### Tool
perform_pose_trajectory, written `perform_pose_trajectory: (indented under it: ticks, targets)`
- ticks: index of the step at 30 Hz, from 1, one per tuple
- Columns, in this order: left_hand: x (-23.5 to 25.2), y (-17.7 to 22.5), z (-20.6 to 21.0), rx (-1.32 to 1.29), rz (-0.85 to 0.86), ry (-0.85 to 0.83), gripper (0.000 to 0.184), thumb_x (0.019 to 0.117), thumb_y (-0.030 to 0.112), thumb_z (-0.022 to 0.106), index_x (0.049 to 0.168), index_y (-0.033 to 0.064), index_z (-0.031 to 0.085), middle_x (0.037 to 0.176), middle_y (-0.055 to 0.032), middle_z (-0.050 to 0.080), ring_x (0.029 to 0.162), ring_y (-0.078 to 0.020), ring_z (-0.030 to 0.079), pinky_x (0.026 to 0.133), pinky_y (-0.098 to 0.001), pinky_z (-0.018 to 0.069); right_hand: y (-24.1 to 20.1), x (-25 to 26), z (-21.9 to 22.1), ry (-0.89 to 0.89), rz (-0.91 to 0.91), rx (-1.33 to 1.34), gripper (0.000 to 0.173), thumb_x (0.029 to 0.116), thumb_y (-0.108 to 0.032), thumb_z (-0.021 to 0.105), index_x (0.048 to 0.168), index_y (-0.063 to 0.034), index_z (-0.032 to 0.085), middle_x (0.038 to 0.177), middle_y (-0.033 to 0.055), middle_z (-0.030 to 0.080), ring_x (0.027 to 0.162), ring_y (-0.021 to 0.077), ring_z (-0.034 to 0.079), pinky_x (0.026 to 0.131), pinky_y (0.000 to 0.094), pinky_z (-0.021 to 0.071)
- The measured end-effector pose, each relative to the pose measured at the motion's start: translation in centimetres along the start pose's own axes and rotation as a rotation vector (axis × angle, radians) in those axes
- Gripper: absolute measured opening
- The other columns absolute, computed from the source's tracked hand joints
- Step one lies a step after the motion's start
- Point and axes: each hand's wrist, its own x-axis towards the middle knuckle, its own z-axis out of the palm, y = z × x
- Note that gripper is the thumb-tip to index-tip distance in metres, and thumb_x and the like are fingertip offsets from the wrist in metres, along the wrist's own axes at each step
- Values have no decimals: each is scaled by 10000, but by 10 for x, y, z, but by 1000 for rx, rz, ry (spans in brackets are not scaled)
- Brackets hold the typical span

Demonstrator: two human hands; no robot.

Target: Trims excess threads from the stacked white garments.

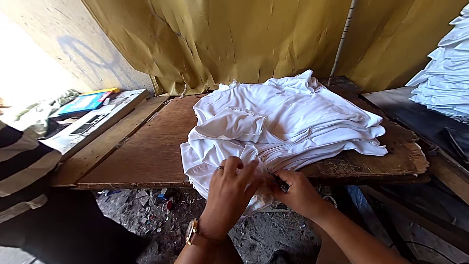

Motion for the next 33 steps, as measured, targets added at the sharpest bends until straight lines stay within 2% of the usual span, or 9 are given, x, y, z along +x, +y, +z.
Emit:
perform_pose_trajectory:
  ticks: [3,5,9,12,16,21,25,30,33]
  targets:
    - [0,-5,16,-154,-17,59,187,937,179,608,951,114,783,911,-58,643,787,-178,646,673,-353,559,-1,0,-2,-15,24,21,158,894,-179,670,896,-28,716,785,57,676,727,85,626,672,245,520]
    - [-7,-15,12,-383,-107,63,179,962,127,564,969,53,727,961,-36,674,830,-83,658,740,-256,579,-2,1,-4,-25,38,38,147,885,-149,645,902,-23,717,784,60,674,709,74,610,654,234,505]
    - [-32,-39,-2,-744,-234,-71,183,1033,220,519,1036,102,659,1095,3,695,1027,-90,668,900,-274,569,-7,3,-7,-87,93,27,158,885,-141,617,926,-41,732,799,58,678,721,90,614,663,255,502]
    - [-36,-39,-16,-704,-205,-144,178,1011,232,524,973,110,648,1148,-13,709,1098,-97,664,936,-276,557,-15,9,-14,-170,164,-3,158,902,-152,615,950,-56,731,829,54,679,758,101,618,695,280,505]
    - [-27,-24,-18,-424,-112,-125,203,866,184,559,989,78,682,1067,-50,724,1007,-103,685,844,-290,570,-22,12,-23,-166,57,-15,186,897,-213,634,957,-51,705,876,49,658,788,99,609,699,280,509]
    - [-10,-4,-13,-221,-125,-70,569,996,530,440,1177,39,662,937,-59,725,856,-171,711,717,-398,584,-28,13,-19,54,-187,158,255,952,-321,614,1015,-82,676,890,-30,607,814,-2,576,708,166,499]
    - [-4,7,6,-70,-135,30,341,854,344,698,1023,50,740,846,-89,703,719,-247,702,635,-456,579,-34,18,-12,105,-279,143,179,952,-232,605,974,-66,667,878,-3,598,761,5,561,654,153,479]
    - [-9,0,11,-232,-138,31,453,931,483,592,1040,80,767,931,-55,702,822,-178,680,704,-386,571,-46,24,-12,222,-423,21,125,921,-127,599,978,-47,676,886,19,590,690,0,522,577,120,445]
    - [-10,-1,12,-244,-154,57,354,988,364,529,988,111,777,920,-29,701,833,-142,675,718,-340,562,-48,28,-5,142,-342,-18,99,914,-91,600,973,-59,673,826,10,615,662,32,550,569,167,468]
